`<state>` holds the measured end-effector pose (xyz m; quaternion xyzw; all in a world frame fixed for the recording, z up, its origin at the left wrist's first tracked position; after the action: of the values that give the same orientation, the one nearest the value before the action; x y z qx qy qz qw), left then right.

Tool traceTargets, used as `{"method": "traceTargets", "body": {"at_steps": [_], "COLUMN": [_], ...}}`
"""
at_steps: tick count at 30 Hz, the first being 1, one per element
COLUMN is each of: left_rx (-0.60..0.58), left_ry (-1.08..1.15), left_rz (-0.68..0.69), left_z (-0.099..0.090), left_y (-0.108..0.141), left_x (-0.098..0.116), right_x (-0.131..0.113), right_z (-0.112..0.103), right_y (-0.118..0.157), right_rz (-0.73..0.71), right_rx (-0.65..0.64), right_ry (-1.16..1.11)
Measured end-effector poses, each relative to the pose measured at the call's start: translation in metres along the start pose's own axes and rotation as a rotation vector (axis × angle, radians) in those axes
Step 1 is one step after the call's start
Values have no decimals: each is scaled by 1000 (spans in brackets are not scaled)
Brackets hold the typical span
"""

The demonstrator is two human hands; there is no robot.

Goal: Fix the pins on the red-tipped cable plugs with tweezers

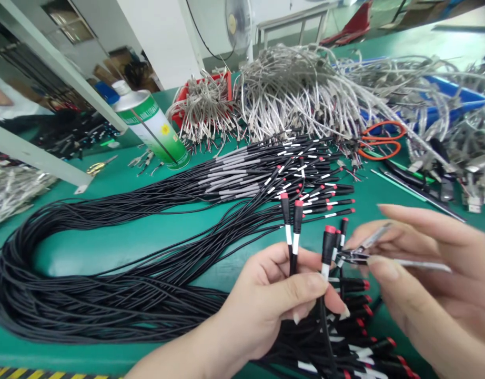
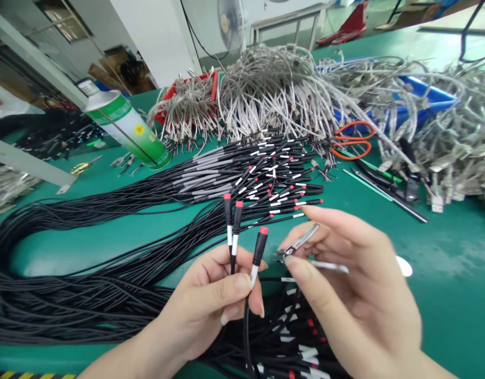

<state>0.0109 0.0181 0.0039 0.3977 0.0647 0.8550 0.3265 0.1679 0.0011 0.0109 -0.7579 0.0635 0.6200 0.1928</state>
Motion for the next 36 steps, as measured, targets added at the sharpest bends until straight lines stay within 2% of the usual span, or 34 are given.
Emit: {"method": "traceTargets", "body": {"at_steps": [1,3,5,7,12,18,25,32,36], "left_rx": [8,24,36,48,45,22,1,4,23], "left_ry": [-6,-11,-8,-11,-8,-6,17,-27,-72], "left_rz": [-15,-55,-81,-76,-48,-68,-57,-51,-56], "left_z": [0,0,0,-1,-1,2,2,2,3], "left_y": [0,1,1,1,0,2,0,0,0], "left_x": [-1,-3,-5,-7,-7,-7,-10,-13,-12], "right_x": [0,4,12,20,23,18,20,19,18], "right_z": [1,4,5,4,5,6,6,12,16], "right_y": [-3,-8,-12,-14,-14,-14,-12,-14,-16], "right_rz": [-3,11,69,145,219,226,232,392,427], "right_rx": [-35,-192,-368,-452,-463,-393,-458,-470,-446], "right_ry": [12,13,-38,-106,-183,-218,-283,-396,-425]}}
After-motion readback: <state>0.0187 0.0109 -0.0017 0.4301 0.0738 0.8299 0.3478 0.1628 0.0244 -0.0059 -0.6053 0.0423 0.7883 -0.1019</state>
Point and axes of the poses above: each hand's wrist, its own y-axis away from the middle knuckle, its own z-axis out of the palm, x = y × z, the point moved 2 cm from there along -y, towards the middle knuckle, and after that the axes turned 4 degrees about x, right-handed, at the moved point
